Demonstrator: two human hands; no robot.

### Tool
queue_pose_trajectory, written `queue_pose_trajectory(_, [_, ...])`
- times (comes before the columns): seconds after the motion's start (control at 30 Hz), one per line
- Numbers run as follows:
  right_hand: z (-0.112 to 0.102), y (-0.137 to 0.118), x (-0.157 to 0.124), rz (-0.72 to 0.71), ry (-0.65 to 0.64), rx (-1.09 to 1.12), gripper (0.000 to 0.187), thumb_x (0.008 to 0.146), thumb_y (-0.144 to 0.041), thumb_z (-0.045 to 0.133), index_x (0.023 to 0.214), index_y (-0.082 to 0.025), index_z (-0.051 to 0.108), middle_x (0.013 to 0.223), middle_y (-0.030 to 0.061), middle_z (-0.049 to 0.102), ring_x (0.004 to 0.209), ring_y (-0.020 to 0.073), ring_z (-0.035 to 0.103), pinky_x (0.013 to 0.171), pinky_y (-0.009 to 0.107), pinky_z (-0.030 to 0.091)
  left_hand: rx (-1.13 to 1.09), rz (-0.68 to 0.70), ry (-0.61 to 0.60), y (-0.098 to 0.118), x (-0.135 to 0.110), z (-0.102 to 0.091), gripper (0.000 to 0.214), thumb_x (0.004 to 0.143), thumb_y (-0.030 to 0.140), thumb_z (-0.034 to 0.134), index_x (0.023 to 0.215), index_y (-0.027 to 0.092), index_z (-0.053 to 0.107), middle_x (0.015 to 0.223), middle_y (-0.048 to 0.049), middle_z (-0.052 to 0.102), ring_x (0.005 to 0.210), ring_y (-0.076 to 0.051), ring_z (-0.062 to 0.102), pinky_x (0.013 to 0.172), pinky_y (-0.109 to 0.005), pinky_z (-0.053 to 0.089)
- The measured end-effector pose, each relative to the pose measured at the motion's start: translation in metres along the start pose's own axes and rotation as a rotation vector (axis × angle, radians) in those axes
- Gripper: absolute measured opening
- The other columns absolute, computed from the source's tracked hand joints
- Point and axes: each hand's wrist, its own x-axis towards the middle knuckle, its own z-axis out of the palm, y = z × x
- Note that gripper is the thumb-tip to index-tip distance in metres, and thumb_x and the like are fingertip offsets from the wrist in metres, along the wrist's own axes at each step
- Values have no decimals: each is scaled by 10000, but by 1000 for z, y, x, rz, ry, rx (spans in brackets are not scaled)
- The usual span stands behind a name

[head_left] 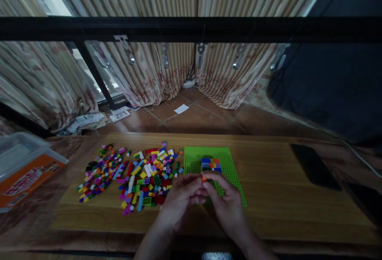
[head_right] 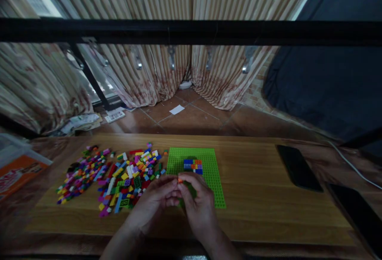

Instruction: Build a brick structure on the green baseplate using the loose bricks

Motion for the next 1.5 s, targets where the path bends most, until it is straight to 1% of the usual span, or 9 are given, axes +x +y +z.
queue_pose_trajectory(0.17, [-16,6,2,45,-44,-72,192,912,-314,551,1059,-248,656,1037,37,710,976,180,663,858,307,522,-54,-53,15,-10,10,8,395,573,347,863,827,103,683,710,-46,681,619,-106,629,585,-196,474])
queue_pose_trajectory(0.47, [-24,13,2,-103,-137,-263,184,921,-244,513,1051,-248,644,1018,42,712,919,186,674,796,308,542,153,18,84,-18,18,11,305,602,349,804,739,126,647,634,-10,645,571,-99,580,575,-209,450])
queue_pose_trajectory(0.57, [-27,16,5,-141,-99,-311,188,922,-250,508,1048,-248,647,1043,59,701,970,204,656,834,345,536,259,68,130,-16,19,11,261,626,347,757,727,141,632,663,-13,657,572,-114,582,562,-225,448])
queue_pose_trajectory(0.67, [-35,20,12,-148,-4,-340,177,914,-280,523,1019,-246,662,1022,71,694,986,224,634,863,388,520,365,152,242,-13,21,6,199,661,332,697,725,156,628,669,-3,648,565,-113,566,546,-224,435])
queue_pose_trajectory(0.73, [-43,25,17,-102,66,-351,181,908,-331,535,979,-244,677,971,70,694,950,231,631,842,400,517,421,182,288,-12,24,1,179,681,326,669,738,162,630,675,1,639,582,-117,564,549,-224,433])
queue_pose_trajectory(0.83, [-49,31,22,-9,121,-320,207,887,-397,565,942,-245,695,933,57,699,909,229,630,822,400,510,482,192,275,-12,25,-2,167,704,317,645,771,163,638,673,0,625,605,-127,564,554,-229,432])
queue_pose_trajectory(1.03, [-33,32,20,-74,-8,-199,142,875,-328,594,917,-271,716,970,32,720,971,218,618,872,406,482,595,251,253,-15,25,-1,149,749,304,606,780,164,648,673,-9,620,621,-140,570,574,-241,429])
queue_pose_trajectory(1.2, [-18,31,22,-133,-71,-227,118,853,-286,616,898,-291,725,947,20,730,974,226,604,877,426,470,639,282,229,-17,29,-3,143,764,266,581,819,160,659,674,-13,628,616,-141,561,583,-246,427])
queue_pose_trajectory(1.5, [-17,36,25,-147,-90,-288,112,841,-265,614,909,-287,700,929,19,721,965,236,597,873,436,455,703,340,218,-20,32,-3,132,764,228,569,769,172,688,688,-24,659,673,-160,600,644,-259,445])
